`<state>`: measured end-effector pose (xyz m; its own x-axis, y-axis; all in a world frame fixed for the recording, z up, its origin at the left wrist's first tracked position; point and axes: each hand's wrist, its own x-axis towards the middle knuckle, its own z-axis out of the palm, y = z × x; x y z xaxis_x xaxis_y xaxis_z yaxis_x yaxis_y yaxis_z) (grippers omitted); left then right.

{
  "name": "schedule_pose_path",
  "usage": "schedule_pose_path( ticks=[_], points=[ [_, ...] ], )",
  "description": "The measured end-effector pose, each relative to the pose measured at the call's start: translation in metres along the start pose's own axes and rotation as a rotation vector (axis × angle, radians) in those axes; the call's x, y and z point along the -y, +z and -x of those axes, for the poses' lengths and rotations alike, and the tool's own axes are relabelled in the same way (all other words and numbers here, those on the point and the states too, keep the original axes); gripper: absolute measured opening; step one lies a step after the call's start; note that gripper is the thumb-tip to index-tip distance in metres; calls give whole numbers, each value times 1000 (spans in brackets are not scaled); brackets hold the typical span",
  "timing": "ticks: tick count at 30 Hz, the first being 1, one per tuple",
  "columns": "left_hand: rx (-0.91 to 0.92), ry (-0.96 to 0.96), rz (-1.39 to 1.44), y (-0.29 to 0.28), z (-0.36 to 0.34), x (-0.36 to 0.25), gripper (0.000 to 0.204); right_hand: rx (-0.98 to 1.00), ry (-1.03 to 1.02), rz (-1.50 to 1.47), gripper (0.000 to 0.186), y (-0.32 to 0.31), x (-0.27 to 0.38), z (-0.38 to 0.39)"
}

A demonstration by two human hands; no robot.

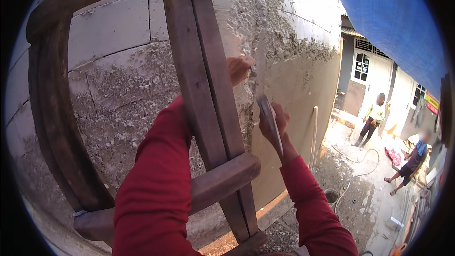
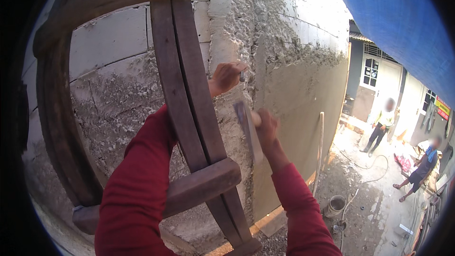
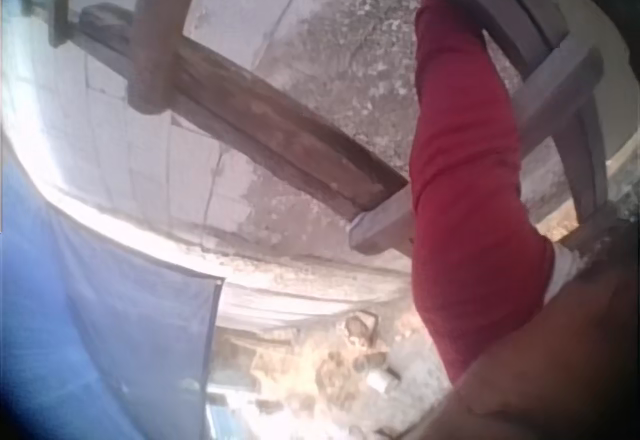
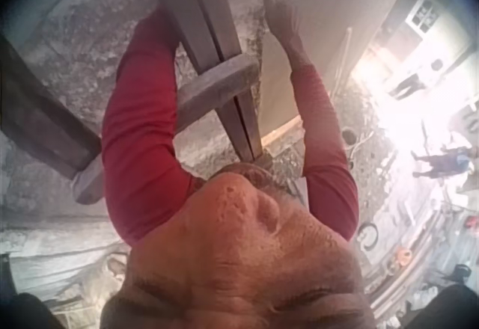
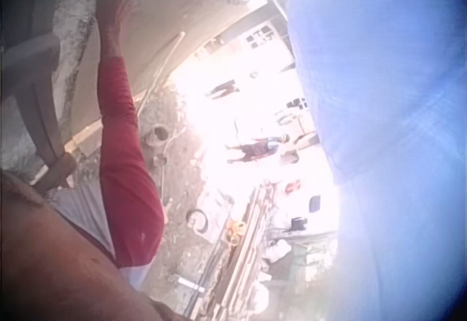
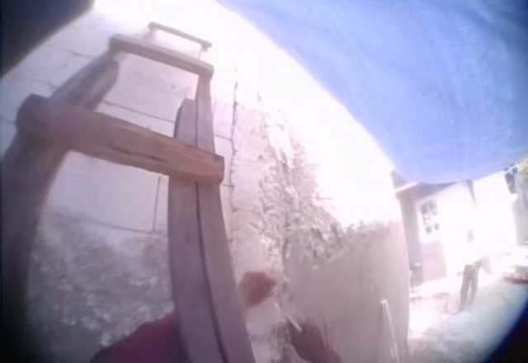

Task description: The person uses a hammer to drive nails into a concrete wall while standing on a wooden ladder. The person repeatedly positions a nail against the wall and strikes it with the hammer to secure it in place.

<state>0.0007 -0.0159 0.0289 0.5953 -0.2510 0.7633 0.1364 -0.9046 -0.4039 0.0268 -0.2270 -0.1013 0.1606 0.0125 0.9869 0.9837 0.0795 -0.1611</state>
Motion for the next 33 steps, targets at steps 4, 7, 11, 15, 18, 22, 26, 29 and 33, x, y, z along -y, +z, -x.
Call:
schedule_pose_path(
  ticks=[4, 7, 11, 15, 18, 22, 26, 29, 33],
  points=[
    [0, -9, -86, -8, 4, -1, 24, 80, 125, 60, 36, 4, -4, -9],
    [-33, 7, -58, -10, 14, 21, 28, -145, -68, -176, 46, -5, 40, 1],
    [15, 3, -33, -5, 5, 1, 25, -46, 27, -177, 46, 7, -1, 9],
    [20, 94, -176, -10, 3, -3, 20, 244, 292, 111, 27, -4, 2, 22],
    [-3, 285, -191, -6, 24, -4, 14, 63, 385, -152, 27, -13, 25, 53],
    [64, 409, -276, 19, 39, -36, 8, 47, 765, -253, 30, -48, 30, 103],
    [-11, 335, -241, 19, 36, -45, 10, 36, 894, -389, 33, -71, 20, 141],
    [-79, 326, -194, 10, 31, -44, 11, 51, 825, -375, 37, -85, 23, 144],
    [-58, 210, -136, 10, 28, -41, 12, 14, 560, -323, 41, -83, 31, 137]
  ],
)
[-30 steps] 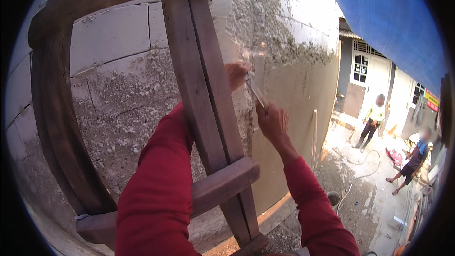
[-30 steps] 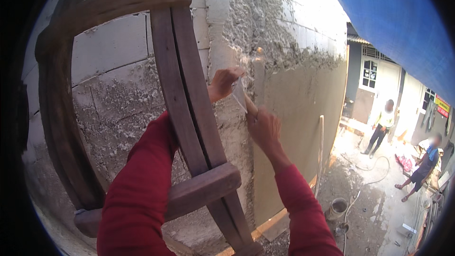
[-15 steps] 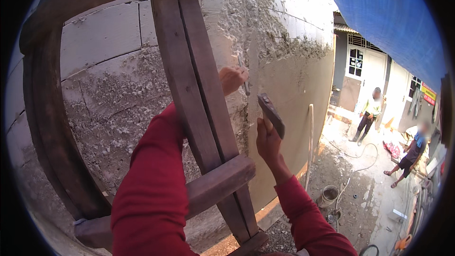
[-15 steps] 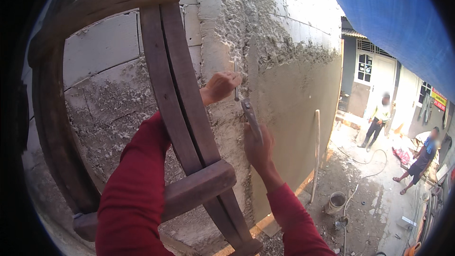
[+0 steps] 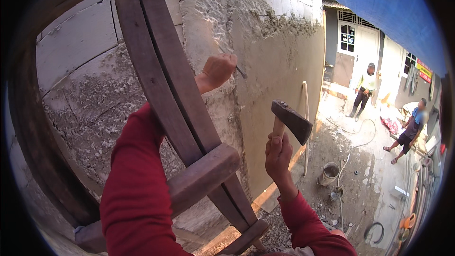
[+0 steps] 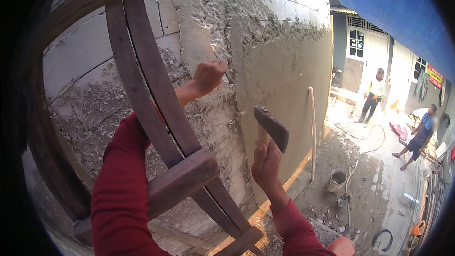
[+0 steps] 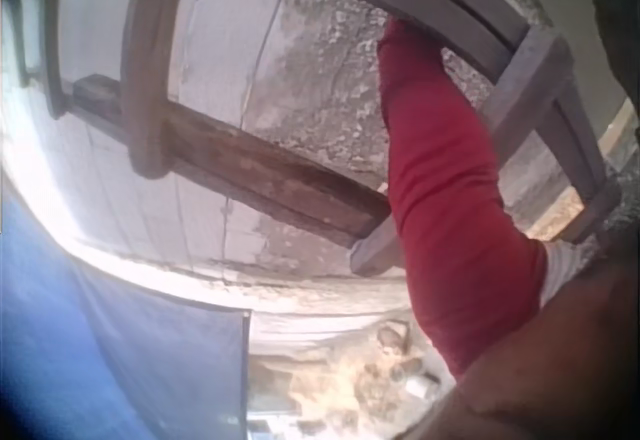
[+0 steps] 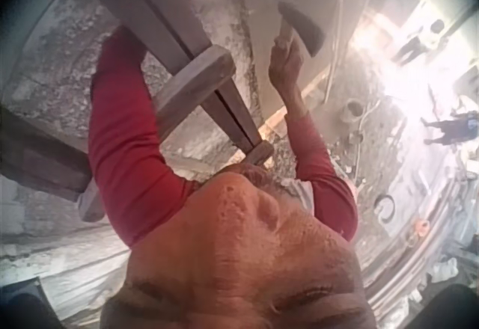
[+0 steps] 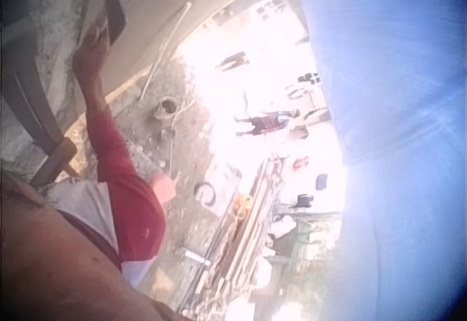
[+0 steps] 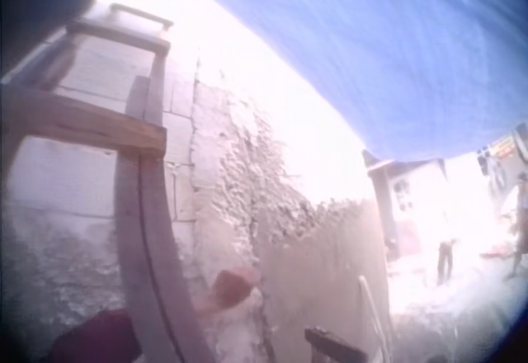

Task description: The person uses a hammer to drive nails into a concrete wall while standing on a wooden ladder. The person repeatedly positions a nail against the wall and strikes it with the hammer to secure it in place.

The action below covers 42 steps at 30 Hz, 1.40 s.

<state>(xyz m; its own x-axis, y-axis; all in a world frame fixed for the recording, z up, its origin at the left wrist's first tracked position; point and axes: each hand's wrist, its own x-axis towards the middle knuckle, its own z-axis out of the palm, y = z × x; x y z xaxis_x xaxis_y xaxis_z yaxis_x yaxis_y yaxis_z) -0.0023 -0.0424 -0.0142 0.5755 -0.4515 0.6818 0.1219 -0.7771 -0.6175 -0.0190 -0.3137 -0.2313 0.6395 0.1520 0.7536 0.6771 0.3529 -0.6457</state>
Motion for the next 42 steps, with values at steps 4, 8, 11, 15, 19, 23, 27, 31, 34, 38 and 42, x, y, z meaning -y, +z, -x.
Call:
schedule_pose_path(
  ticks=[4, 8, 11, 15, 19, 23, 27, 31, 34, 38, 42],
  points=[
    [23, -68, 1, -2, -1, -2, 12, -23, -159, -39, 38, 7, 20, -15],
    [-31, -51, 71, -5, 0, -2, 13, -54, -225, -80, 40, 18, 31, -30],
    [-43, -60, 73, -6, 0, 1, 13, -47, -248, -79, 42, 24, 34, -36],
    [-44, -44, 65, -15, -1, 0, 10, -49, -441, -78, 42, 28, 33, -54],
    [-32, -54, 97, -23, 1, 3, 18, -106, -609, -78, 37, 50, 6, -76],
    [-51, -79, 110, -16, 1, 9, 20, 41, -163, 279, 17, 76, -19, -92],
    [-35, -64, 115, -19, -1, 9, 21, -45, -340, 100, 28, 62, 17, -80],
    [-9, -87, 80, -21, 2, 13, 20, -157, -745, -451, 47, 61, 40, -86],
    [-84, -61, 135, -24, -6, 7, 20, -140, -638, -314, 45, 74, 6, -93],
    [-35, -102, 101, -21, -5, 12, 19, -122, -334, 225, 42, 76, -10, -98],
    [-35, -96, 137, -14, -2, 10, 18, -204, -457, -260, 47, 56, 40, -80]
  ],
)
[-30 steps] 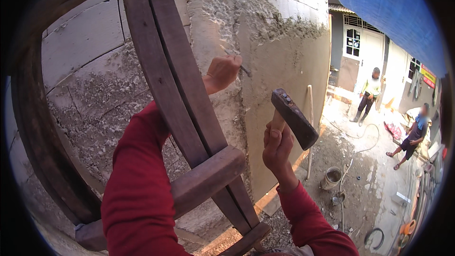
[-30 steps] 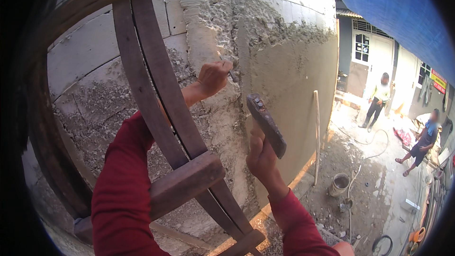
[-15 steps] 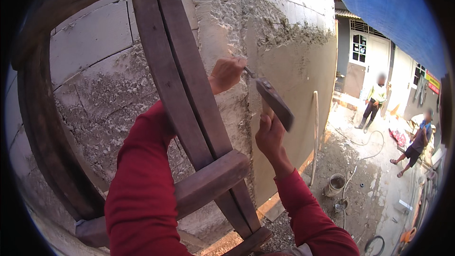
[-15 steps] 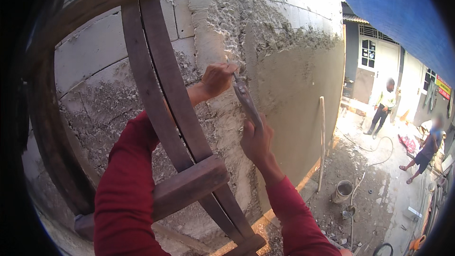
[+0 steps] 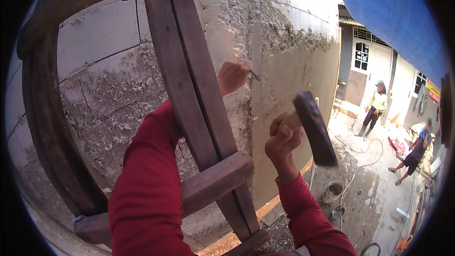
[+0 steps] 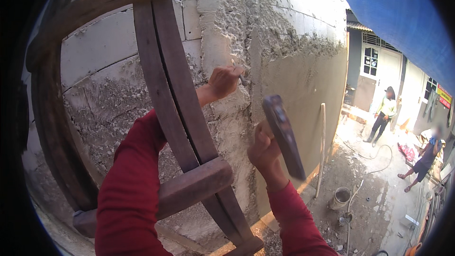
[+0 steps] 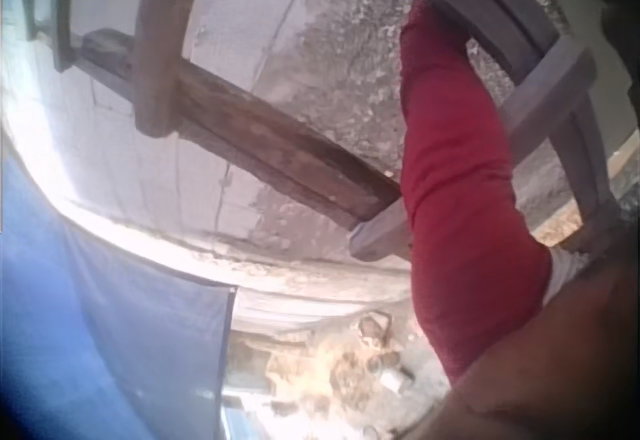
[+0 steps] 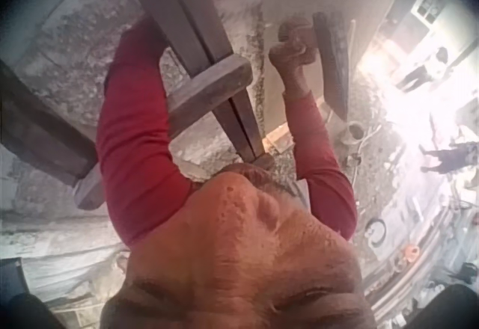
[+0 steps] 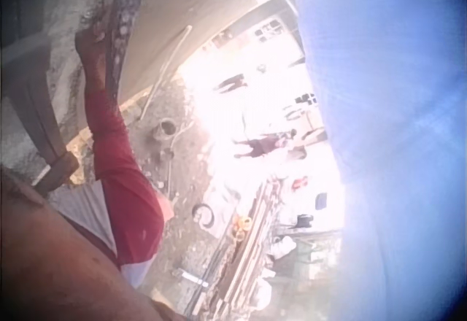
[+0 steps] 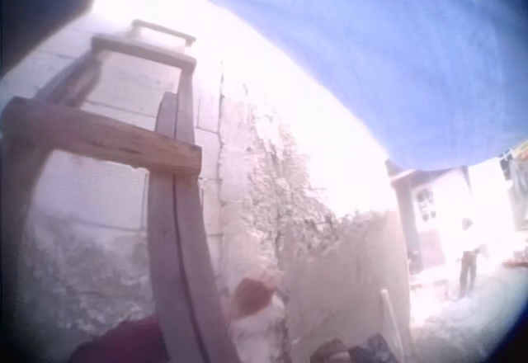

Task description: The person uses a hammer to drive nails into a concrete wall while standing on a wooden ladder. The person repeatedly positions a nail against the wall and strikes it with the hammer to secure it in place.

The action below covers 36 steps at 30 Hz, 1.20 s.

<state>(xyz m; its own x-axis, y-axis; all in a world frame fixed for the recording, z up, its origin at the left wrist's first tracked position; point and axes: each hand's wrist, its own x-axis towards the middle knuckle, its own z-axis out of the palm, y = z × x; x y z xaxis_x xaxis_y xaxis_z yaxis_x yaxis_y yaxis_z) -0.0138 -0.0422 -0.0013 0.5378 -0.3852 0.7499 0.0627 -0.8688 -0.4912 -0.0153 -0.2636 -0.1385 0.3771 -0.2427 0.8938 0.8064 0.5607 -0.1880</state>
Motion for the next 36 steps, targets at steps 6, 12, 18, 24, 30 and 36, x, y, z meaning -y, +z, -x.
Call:
schedule_pose_path(
  ticks=[6, 12, 18, 24, 30, 36],
  points=[
    [16, 10, -28, 8, 3, -1, 18, 302, 193, 513, 33, 9, -67, 11],
    [39, 0, -47, -1, 5, 14, 17, 180, 6, 165, 25, 3, -5, 4],
    [57, -22, -42, 6, -5, 0, 16, 297, 57, 523, 26, 0, -58, 25],
    [8, 4, -25, 1, -1, 9, 16, 122, -2, 70, 32, 13, -4, 9],
    [-8, 57, -26, 8, -2, 9, 19, 157, -130, 365, 28, 12, -50, 14],
    [249, 199, -130, -5, 13, 10, 18, 91, 167, 232, 37, 7, -15, 30]
  ],
)
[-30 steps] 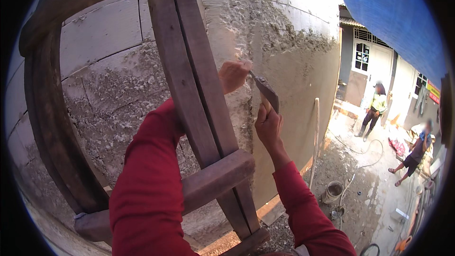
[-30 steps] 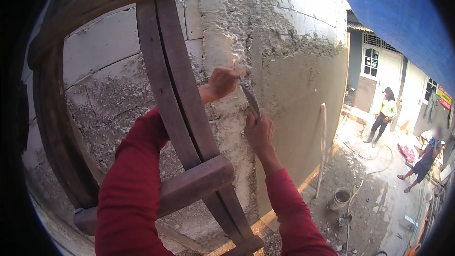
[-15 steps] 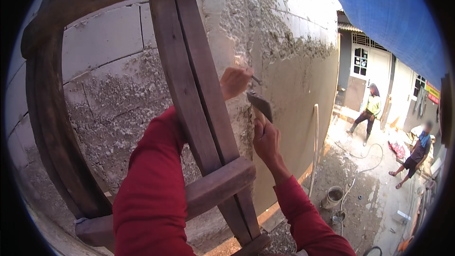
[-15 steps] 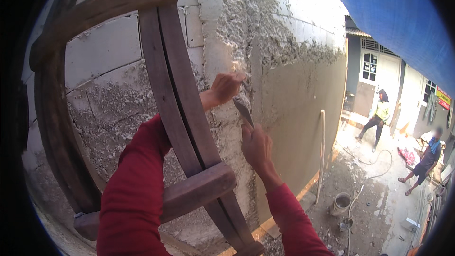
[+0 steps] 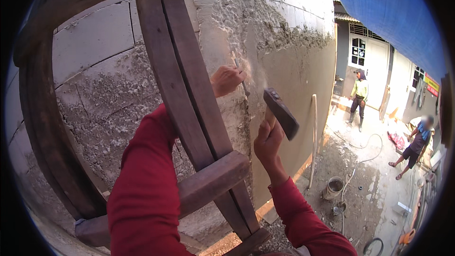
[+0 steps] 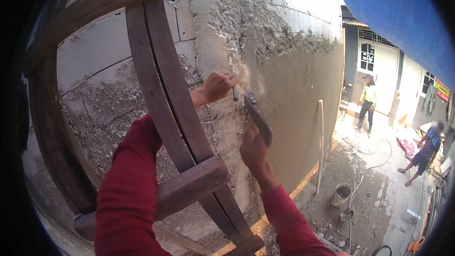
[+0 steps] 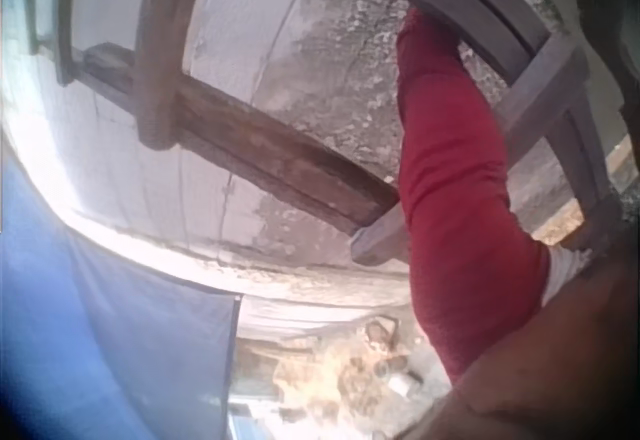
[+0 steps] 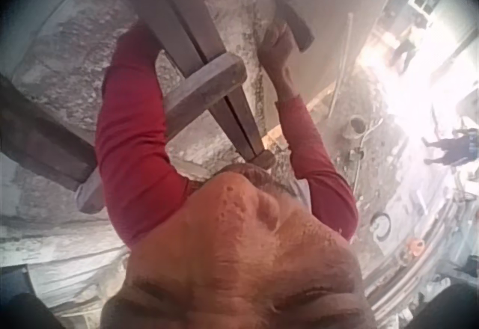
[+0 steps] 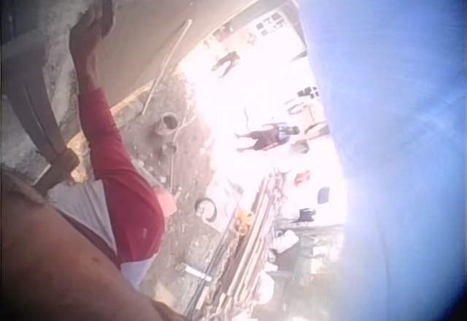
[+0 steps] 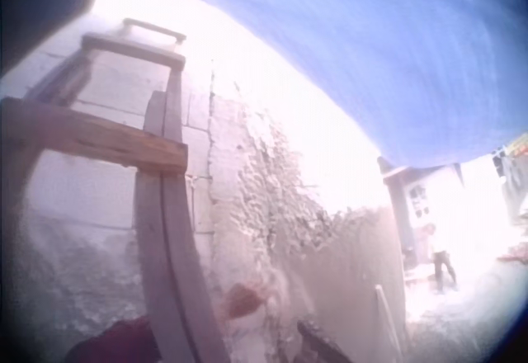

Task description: The person uses a hammer to drive nails into a concrete wall while standing on a wooden ladder. The person repeatedly positions a nail against the wall and strikes it with the hammer to secure it in place.

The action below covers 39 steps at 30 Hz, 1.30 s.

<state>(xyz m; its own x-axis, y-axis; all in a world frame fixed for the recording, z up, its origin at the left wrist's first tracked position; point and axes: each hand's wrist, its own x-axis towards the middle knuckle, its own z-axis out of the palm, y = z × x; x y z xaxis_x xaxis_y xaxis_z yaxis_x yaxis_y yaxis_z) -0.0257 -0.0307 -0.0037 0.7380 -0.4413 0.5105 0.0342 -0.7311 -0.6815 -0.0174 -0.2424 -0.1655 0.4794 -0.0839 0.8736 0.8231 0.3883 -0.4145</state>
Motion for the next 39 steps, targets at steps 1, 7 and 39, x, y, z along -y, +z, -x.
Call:
schedule_pose_path(
  ticks=[1, 7, 39],
  points=[
    [-64, 40, -5, 17, 4, 5, 17, -50, -14, -19, 39, -3, -4, 4],
    [-120, 88, -58, 21, -1, -20, 19, 3, 77, -35, 43, -36, -5, 16],
    [-191, -218, 116, 13, -22, -3, 22, 70, -140, 81, 18, 3, -52, -12]
  ],
)
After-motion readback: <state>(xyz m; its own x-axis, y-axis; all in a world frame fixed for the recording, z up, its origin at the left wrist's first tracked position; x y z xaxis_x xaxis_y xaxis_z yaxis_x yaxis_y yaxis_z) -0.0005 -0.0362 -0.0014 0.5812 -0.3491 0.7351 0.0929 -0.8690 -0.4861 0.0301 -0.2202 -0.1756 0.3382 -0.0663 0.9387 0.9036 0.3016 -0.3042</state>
